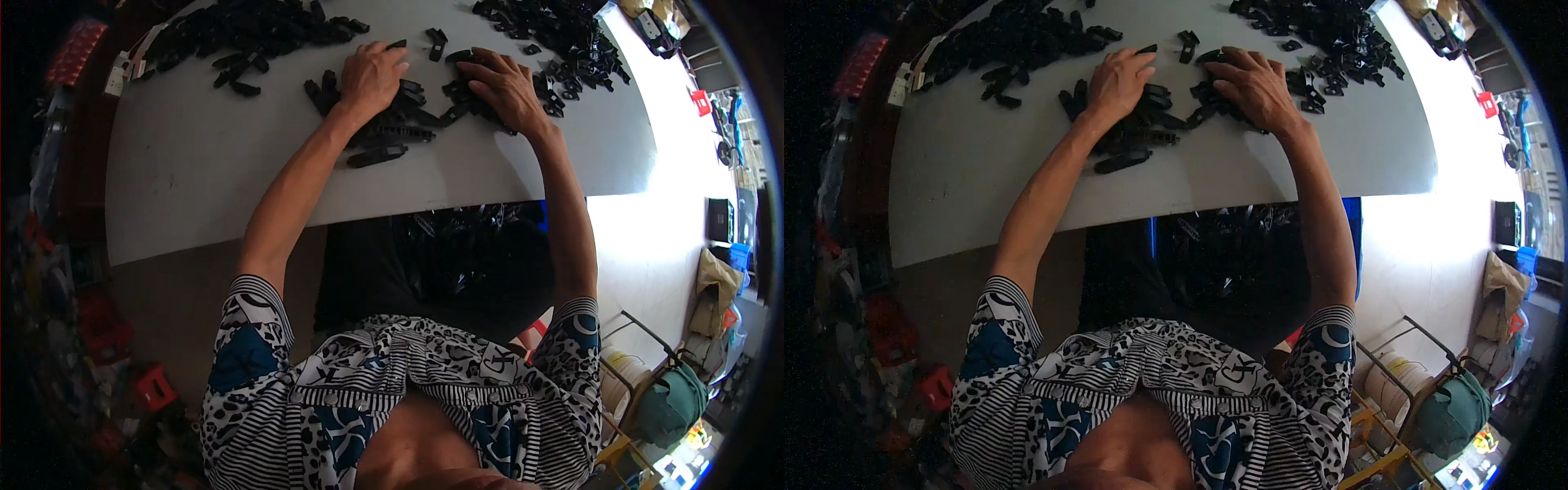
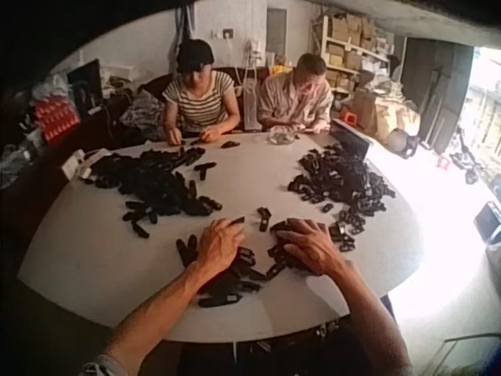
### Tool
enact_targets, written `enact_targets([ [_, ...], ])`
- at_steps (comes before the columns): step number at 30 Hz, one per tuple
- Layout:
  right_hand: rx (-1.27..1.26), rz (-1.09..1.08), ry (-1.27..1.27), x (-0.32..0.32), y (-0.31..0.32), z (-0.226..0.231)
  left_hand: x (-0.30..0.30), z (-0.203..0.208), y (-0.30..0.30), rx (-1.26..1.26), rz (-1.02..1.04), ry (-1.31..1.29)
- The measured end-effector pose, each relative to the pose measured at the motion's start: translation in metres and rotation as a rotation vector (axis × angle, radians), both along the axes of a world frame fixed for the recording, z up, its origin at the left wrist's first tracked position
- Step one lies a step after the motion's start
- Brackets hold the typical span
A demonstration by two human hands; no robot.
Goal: Assembling small black plastic components by hand on a table.
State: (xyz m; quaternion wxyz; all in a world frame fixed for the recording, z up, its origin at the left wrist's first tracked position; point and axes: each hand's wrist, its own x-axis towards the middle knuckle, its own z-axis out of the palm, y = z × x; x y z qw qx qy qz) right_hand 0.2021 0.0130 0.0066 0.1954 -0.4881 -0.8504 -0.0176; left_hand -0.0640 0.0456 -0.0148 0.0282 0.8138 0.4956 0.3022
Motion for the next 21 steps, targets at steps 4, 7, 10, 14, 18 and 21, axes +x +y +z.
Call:
enact_targets([
  [4, 0.235, 0.013, 0.111, 0.001, -0.032, 0.024, -0.025, -0.006, 0.01, 0.011, -0.078, -0.282],
  [7, 0.186, -0.082, 0.388, 0.016, -0.062, 0.025, -0.038, 0.003, -0.011, 0.146, -0.046, -0.214],
  [10, 0.033, -0.183, 0.426, 0.023, -0.092, 0.012, -0.039, 0.029, -0.067, 0.19, -0.013, -0.195],
  [14, 0.084, -0.17, 0.301, 0.014, -0.102, 0.005, -0.04, 0.032, -0.136, 0.115, -0.015, -0.078],
  [18, 0.095, -0.313, 0.059, -0.001, -0.098, 0.001, -0.03, 0.017, -0.154, 0.069, 0.02, -0.045],
  [21, 0.091, -0.29, 0.056, -0.006, -0.097, -0.003, -0.026, 0.011, -0.158, 0.04, 0.026, -0.049],
])
